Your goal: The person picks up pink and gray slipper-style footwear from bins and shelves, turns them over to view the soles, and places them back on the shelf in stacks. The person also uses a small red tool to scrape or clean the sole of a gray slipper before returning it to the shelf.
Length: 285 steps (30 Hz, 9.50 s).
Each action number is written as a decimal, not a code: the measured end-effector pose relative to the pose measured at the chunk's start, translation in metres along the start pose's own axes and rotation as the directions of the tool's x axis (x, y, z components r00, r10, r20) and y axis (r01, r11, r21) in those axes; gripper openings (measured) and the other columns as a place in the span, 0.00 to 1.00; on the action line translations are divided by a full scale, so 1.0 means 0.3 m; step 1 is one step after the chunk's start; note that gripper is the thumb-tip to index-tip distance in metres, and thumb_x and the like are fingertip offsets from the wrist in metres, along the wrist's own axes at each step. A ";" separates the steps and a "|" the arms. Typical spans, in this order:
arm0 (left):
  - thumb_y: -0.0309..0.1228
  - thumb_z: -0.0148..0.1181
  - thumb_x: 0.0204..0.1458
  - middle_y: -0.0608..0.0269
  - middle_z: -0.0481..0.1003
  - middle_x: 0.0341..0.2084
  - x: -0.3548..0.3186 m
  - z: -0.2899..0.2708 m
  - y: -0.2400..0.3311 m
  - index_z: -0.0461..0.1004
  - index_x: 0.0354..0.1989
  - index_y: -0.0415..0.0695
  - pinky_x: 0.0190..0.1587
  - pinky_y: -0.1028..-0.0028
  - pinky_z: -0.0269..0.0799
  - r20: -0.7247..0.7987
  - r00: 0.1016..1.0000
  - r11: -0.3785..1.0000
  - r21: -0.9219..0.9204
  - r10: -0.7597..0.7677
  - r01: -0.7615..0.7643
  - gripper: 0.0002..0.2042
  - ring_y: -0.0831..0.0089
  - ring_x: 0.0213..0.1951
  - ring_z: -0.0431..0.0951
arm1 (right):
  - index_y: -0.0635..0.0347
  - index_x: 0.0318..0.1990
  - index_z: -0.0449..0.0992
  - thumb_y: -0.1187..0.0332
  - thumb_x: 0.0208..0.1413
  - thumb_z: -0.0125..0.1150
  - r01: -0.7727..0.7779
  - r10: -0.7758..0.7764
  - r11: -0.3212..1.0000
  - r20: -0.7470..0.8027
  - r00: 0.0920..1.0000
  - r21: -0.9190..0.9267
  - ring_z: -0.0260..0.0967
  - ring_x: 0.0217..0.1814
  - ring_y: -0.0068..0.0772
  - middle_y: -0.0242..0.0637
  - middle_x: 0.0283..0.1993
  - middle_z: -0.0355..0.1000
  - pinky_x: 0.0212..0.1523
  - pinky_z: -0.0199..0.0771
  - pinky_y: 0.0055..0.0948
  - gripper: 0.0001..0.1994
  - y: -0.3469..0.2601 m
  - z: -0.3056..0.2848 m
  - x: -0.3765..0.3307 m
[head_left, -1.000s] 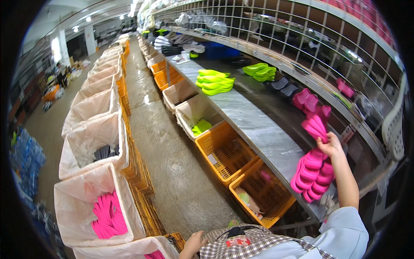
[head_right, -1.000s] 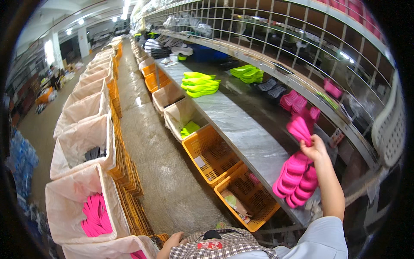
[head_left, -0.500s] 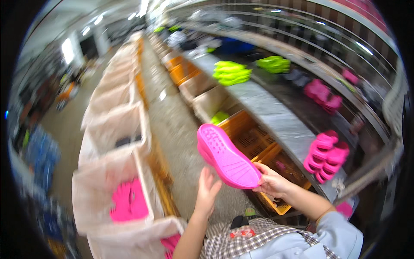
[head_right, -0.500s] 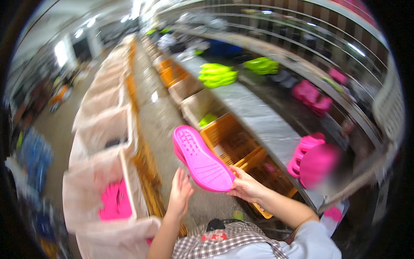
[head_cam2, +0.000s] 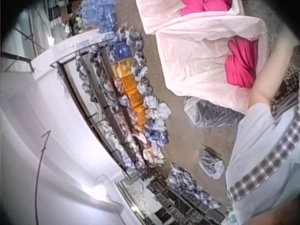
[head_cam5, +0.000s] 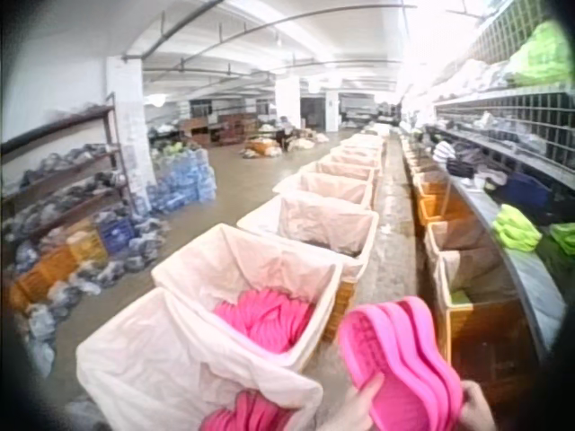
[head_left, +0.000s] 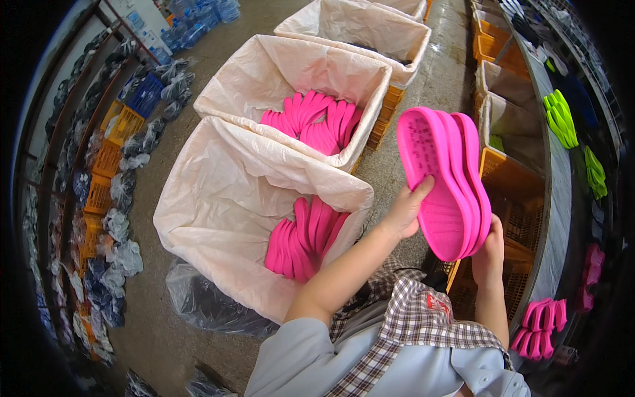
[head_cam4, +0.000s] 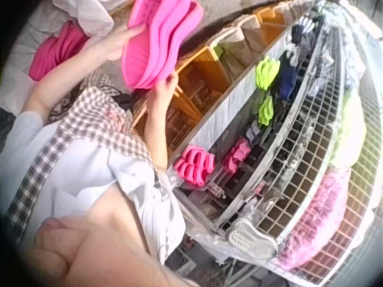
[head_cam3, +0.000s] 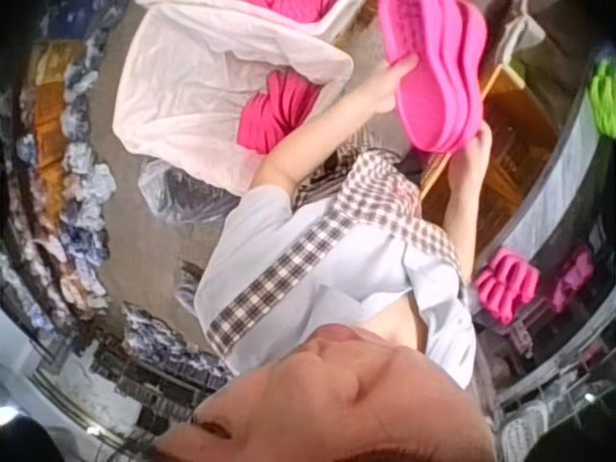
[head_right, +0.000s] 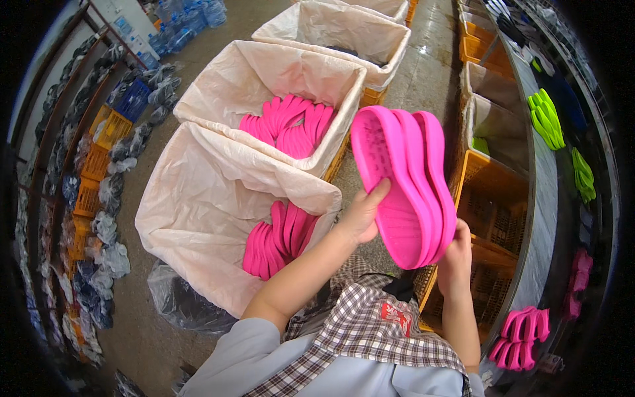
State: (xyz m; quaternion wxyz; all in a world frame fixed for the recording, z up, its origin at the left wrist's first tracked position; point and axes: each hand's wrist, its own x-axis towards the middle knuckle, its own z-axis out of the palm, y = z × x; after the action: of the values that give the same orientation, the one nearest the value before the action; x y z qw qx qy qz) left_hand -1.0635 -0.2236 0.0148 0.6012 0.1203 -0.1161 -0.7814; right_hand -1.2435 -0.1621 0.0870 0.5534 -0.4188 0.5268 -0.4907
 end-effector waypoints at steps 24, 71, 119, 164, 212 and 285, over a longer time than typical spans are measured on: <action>0.48 0.55 0.55 0.52 0.63 0.58 0.055 0.082 -0.098 0.56 0.62 0.40 0.61 0.57 0.63 0.135 0.929 0.932 -0.066 -0.345 0.356 0.32 0.58 0.59 0.65 | 0.63 0.66 0.47 0.61 0.55 0.56 0.021 -0.040 0.919 0.041 0.998 0.393 0.46 0.69 0.38 0.47 0.66 0.49 0.68 0.46 0.38 0.35 -0.163 0.014 0.002; 0.43 0.60 0.52 0.57 0.68 0.54 0.090 0.010 -0.077 0.62 0.59 0.41 0.56 0.60 0.68 0.323 0.908 0.960 0.170 -0.269 0.224 0.29 0.61 0.55 0.70 | 0.58 0.61 0.49 0.60 0.54 0.61 0.009 -0.074 0.874 0.114 0.991 0.487 0.56 0.63 0.32 0.42 0.60 0.57 0.63 0.57 0.34 0.33 -0.097 -0.072 -0.005; 0.52 0.46 0.59 0.55 0.67 0.54 0.029 0.140 -0.064 0.59 0.60 0.38 0.55 0.64 0.68 0.085 0.952 0.924 0.280 -0.296 0.262 0.30 0.63 0.53 0.70 | 0.65 0.52 0.66 0.67 0.60 0.47 0.172 -0.232 0.904 0.111 0.966 0.391 0.52 0.68 0.39 0.51 0.68 0.51 0.67 0.51 0.38 0.16 -0.098 -0.185 0.033; 0.39 0.48 0.60 0.60 0.70 0.46 0.014 0.003 -0.155 0.61 0.57 0.43 0.44 0.68 0.76 -0.004 0.895 0.870 0.231 -0.446 0.435 0.19 0.66 0.44 0.74 | 0.63 0.69 0.38 0.50 0.67 0.30 0.208 -0.262 0.960 0.339 0.903 0.187 0.48 0.69 0.36 0.47 0.68 0.50 0.67 0.45 0.35 0.32 -0.158 -0.050 0.002; 0.35 0.50 0.59 0.58 0.69 0.35 0.186 0.131 -0.160 0.65 0.48 0.38 0.33 0.72 0.74 0.695 0.592 0.687 -0.193 -0.408 0.700 0.14 0.69 0.32 0.73 | 0.68 0.59 0.61 0.65 0.50 0.43 -0.130 -0.174 0.319 0.193 0.966 0.939 0.69 0.54 0.46 0.53 0.55 0.67 0.59 0.66 0.44 0.27 0.084 -0.182 0.068; 0.38 0.50 0.57 0.50 0.67 0.51 0.206 0.244 -0.473 0.60 0.57 0.35 0.52 0.59 0.66 0.079 0.657 0.606 0.481 -0.750 0.634 0.24 0.57 0.52 0.68 | 0.66 0.33 0.74 0.75 0.48 0.55 0.454 0.279 0.837 -0.952 0.123 0.304 0.75 0.38 0.35 0.42 0.34 0.74 0.45 0.78 0.39 0.06 -0.272 -1.316 -0.958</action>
State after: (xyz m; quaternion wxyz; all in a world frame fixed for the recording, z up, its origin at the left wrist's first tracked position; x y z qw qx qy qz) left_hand -1.2323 -0.2452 0.0346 0.1856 0.1708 -0.3033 -0.9189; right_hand -1.6338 0.1282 0.1793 0.1233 0.1526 0.5685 -0.7989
